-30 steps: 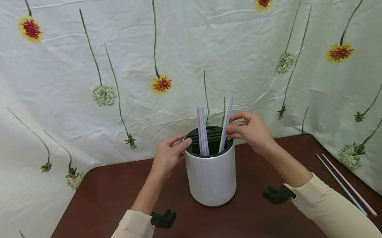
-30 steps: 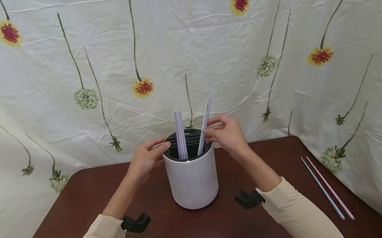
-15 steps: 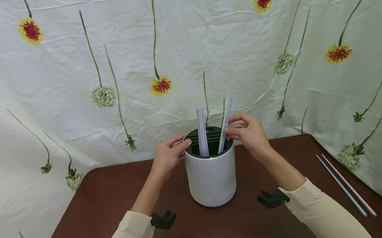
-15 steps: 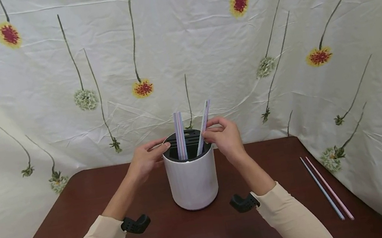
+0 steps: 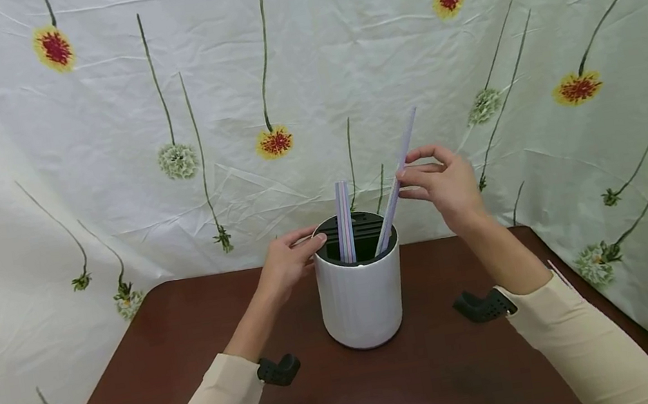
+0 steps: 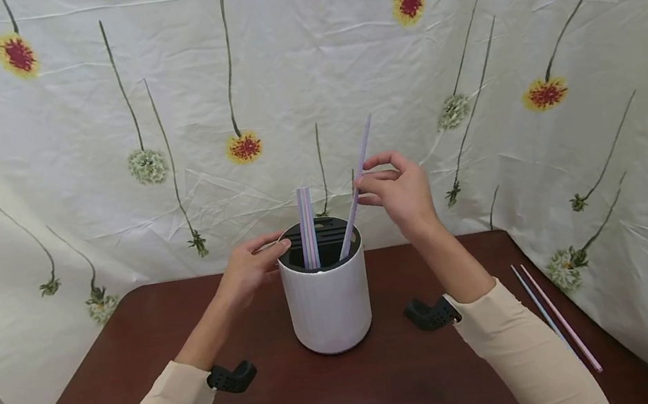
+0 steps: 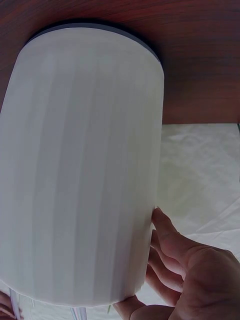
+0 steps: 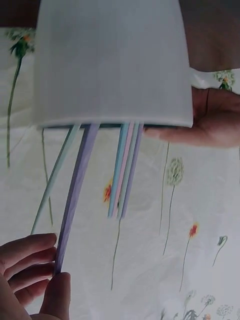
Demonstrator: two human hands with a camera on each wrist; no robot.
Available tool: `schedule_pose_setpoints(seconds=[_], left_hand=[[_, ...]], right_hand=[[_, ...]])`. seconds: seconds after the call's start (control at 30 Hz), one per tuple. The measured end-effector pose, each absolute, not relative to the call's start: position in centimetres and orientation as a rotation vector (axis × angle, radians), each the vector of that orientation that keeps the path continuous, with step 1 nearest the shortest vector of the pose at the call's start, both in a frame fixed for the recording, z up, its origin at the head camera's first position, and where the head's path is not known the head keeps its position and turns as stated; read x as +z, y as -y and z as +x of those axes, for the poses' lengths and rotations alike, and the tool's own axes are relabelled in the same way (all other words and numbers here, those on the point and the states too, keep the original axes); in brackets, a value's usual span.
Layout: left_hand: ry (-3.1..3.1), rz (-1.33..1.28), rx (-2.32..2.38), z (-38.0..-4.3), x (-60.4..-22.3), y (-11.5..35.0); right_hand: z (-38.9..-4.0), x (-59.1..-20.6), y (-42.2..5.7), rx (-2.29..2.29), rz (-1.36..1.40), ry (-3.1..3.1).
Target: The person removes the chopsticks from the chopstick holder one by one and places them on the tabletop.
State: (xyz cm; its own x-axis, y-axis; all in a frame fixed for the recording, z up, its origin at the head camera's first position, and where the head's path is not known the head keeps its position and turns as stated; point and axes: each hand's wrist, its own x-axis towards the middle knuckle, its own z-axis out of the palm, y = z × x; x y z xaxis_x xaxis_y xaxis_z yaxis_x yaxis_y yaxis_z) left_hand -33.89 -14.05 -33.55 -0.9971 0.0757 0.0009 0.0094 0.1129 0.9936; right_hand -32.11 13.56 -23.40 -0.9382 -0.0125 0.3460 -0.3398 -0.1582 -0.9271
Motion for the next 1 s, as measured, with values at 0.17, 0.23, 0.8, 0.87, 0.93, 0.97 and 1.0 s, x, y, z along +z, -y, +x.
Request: schedule_pose_setpoints(seconds=[0.17, 0.23, 0.8, 0.87, 0.93, 0.97, 1.0], left_hand=[[-2.303, 0.083, 2.059, -33.9, -33.4, 14.1], [-2.31, 0.082, 2.056, -33.9, -33.4, 14.1], [-2.297, 0.102, 2.065, -33.9, -33.0, 14.1], [-2.295, 0.099, 2.059, -33.9, -33.1, 14.1], [-2.299, 0.093, 2.052, -33.9, -33.2, 14.0], [-2.305, 0.093, 2.052, -33.9, -33.2, 14.0], [-2.308, 0.092, 2.054, -33.9, -33.2, 14.0]], right_hand=[[-31.6, -20.9, -15.3, 2.207, 0.446, 1.769], [-31.4, -20.3, -16.2, 2.202, 0.448, 1.749], [-30.7, -24.1, -27.4, 1.671, 0.117, 2.294], [-30.6, -25.0, -28.6, 1.568, 0.077, 2.39], [-30.6, -25.8, -29.7, 1.528, 0.056, 2.456], [-30.6, -26.2, -30.2, 1.518, 0.05, 2.482], [-30.6, -26.6, -30.7, 1.516, 0.048, 2.505]])
